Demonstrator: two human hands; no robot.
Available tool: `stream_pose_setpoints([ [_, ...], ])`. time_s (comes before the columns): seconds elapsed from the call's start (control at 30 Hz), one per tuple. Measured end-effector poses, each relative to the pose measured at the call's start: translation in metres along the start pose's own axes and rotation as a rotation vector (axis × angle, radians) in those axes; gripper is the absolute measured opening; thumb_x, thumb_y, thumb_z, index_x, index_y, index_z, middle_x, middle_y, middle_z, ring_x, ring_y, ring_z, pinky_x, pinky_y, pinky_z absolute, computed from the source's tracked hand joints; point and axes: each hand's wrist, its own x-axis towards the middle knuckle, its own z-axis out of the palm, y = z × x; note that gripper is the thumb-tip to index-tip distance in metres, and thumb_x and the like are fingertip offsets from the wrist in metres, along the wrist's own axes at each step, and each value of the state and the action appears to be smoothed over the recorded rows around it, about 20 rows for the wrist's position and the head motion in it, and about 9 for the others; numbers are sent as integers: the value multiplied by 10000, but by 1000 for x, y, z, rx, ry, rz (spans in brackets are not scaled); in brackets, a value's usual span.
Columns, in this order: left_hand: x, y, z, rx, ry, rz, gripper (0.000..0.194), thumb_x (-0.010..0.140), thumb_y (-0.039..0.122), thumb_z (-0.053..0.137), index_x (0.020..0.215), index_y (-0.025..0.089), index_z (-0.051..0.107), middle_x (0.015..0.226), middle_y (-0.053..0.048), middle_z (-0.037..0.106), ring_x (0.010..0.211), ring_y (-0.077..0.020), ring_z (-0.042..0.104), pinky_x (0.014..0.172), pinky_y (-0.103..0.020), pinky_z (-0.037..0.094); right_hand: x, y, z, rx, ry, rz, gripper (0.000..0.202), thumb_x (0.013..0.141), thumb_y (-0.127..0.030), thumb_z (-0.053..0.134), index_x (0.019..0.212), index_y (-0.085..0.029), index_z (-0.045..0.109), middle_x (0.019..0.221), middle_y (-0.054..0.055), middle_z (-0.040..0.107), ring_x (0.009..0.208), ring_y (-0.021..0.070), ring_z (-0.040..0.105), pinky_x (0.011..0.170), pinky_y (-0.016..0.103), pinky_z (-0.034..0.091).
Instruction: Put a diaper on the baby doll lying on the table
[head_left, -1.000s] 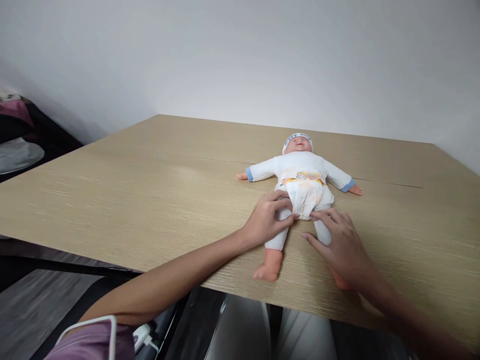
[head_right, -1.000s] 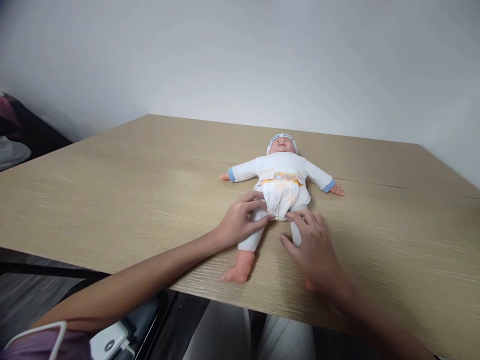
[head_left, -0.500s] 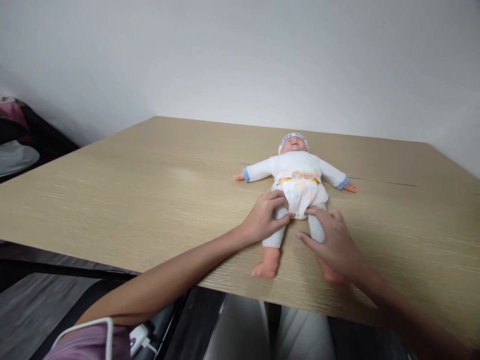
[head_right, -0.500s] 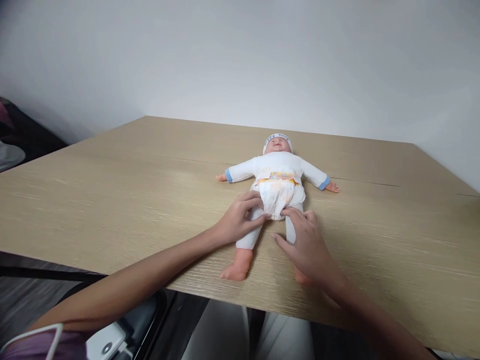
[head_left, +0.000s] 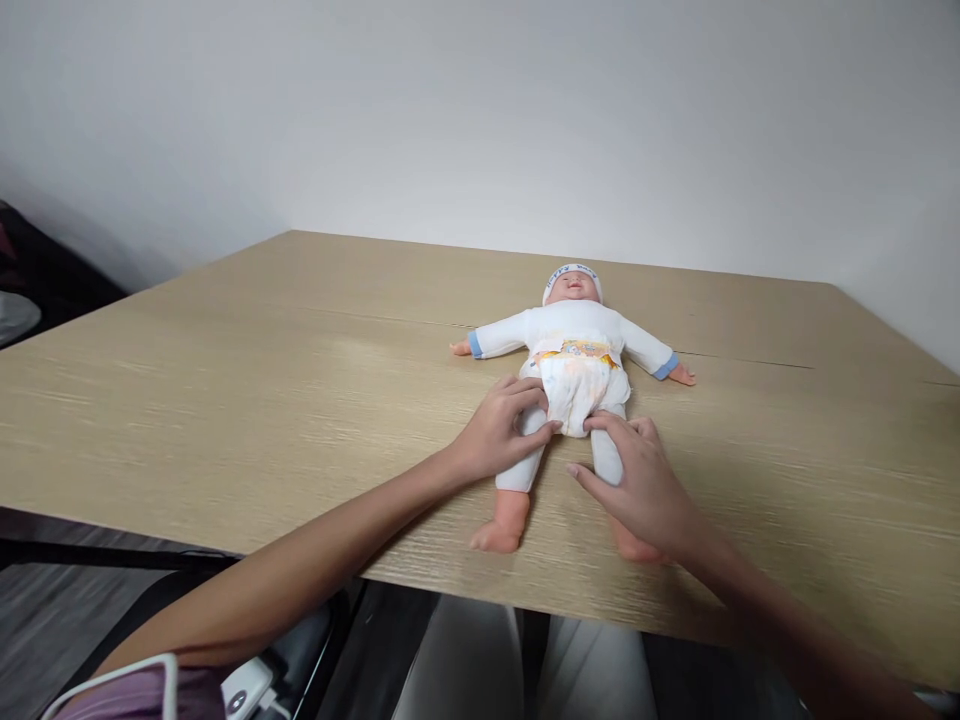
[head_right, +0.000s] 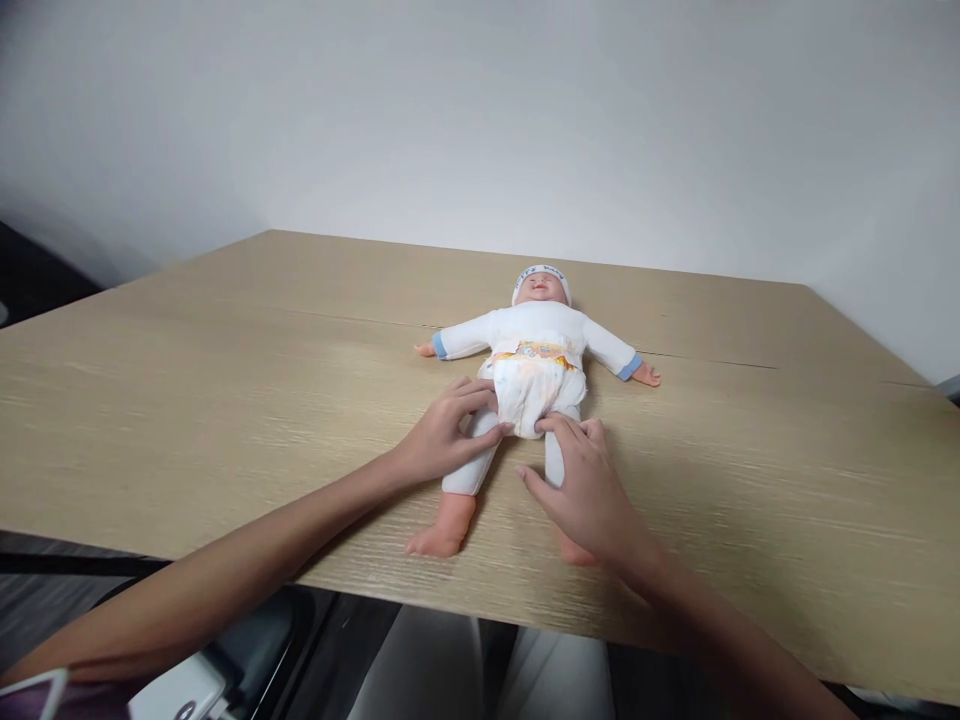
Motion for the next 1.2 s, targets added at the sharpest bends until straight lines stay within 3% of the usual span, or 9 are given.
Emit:
stream_pose_setpoints([
  [0.13,4,-3,0,-11,-36,13,202,973,307,664,815,207,587,870,-6,662,842,-202,543,901,-376,434,6,0,1,14,-7,48,319,879,-347,762,1170,-257,667,1120,78,710,1090,322,578,998,494,509],
  [0.33,5,-8,2,-63,-16,-23,186,942,340,680,823,211,617,816,-6,617,882,-215,557,819,-339,466,13,5,7,56,83,58,316,869,-386,763,1119,-259,618,1145,85,710,1129,328,613,1002,499,519],
  [0.6,-1,-9,9,-214,98,-202,248,850,363,789,941,206,619,895,7,648,810,-176,592,744,-303,482,15,13,-5,54,101,37,187,965,-390,700,1109,-271,687,1135,50,804,1091,296,669,981,463,518],
  [0.77,-4,-10,13,-344,107,-226,350,848,329,827,1080,211,592,1050,-27,736,925,-201,702,814,-316,538,8,13,-8,-80,74,-4,273,994,-398,671,1211,-274,778,1152,59,826,1036,318,644,953,482,520],
  [1.03,-9,-3,13,-264,187,-267,367,836,316,889,1093,237,639,1069,-13,806,937,-223,778,842,-343,567,6,14,-13,-98,20,-99,289,1037,-426,608,1223,-271,768,1238,66,811,1084,312,690,1002,504,497],
  [1.2,-13,2,15,-168,263,-241,314,847,338,889,1076,237,700,1120,-25,801,911,-212,725,864,-365,544,4,10,-14,-115,8,-132,315,1037,-423,605,1264,-255,746,1305,84,789,1130,314,695,1026,517,503],
])
